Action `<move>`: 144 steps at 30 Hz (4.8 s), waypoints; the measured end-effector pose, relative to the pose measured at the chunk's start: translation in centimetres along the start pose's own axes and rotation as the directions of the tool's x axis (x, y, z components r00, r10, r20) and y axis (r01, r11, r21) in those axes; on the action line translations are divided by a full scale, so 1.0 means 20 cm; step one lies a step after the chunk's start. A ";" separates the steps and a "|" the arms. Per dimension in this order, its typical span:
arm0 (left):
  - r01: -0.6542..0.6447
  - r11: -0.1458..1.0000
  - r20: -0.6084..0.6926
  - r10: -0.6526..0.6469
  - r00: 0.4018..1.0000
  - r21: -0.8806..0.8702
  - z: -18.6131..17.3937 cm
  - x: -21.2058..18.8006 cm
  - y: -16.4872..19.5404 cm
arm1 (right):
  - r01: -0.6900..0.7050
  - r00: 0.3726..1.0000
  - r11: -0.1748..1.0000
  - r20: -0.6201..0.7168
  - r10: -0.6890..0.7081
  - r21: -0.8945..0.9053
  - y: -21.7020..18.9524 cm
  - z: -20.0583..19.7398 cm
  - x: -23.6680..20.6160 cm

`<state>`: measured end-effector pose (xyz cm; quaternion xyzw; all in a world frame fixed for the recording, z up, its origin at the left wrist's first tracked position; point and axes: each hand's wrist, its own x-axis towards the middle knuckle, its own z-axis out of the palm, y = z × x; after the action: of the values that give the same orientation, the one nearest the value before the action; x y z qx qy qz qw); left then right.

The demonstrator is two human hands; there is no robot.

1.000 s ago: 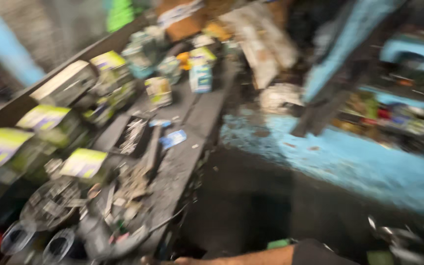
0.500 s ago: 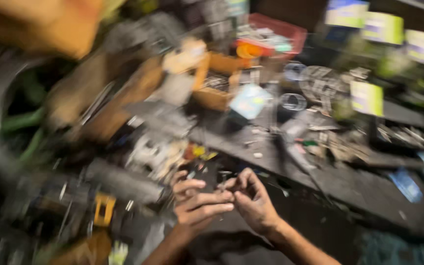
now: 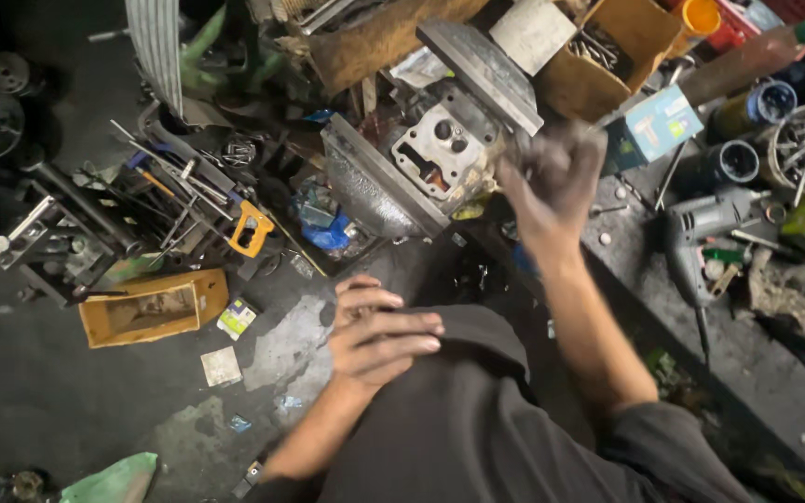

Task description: The person sits at a cluttered workbench and wipes a cylinder head clamped in a vise with a rag, then files its surface and uses a power rotary tool on the head, steadying it by hand. They reposition the head in the vise and continue working on its surface.

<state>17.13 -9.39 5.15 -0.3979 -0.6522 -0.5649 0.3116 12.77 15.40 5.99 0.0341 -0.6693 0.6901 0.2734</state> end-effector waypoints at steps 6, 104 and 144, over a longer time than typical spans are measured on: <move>0.371 0.897 -0.020 -0.386 0.922 -0.240 -0.13 -0.15 -0.03 | 0.216 0.968 0.708 0.243 -0.065 -0.672 0.21 -0.01 0.28; 0.229 0.528 0.494 0.441 0.749 -0.818 0.49 1.42 -0.07 | 0.528 0.815 0.487 0.577 -0.060 -0.696 0.33 -0.19 0.45; 0.231 0.692 0.490 0.201 0.848 -0.684 0.36 1.38 -0.28 | 0.505 0.845 0.422 0.530 -0.067 -0.753 0.34 -0.18 0.46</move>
<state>-1.05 2.06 24.87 -0.6216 -0.4399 -0.6447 -0.0670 3.32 22.22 3.24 0.1551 -0.9492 0.1670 0.2168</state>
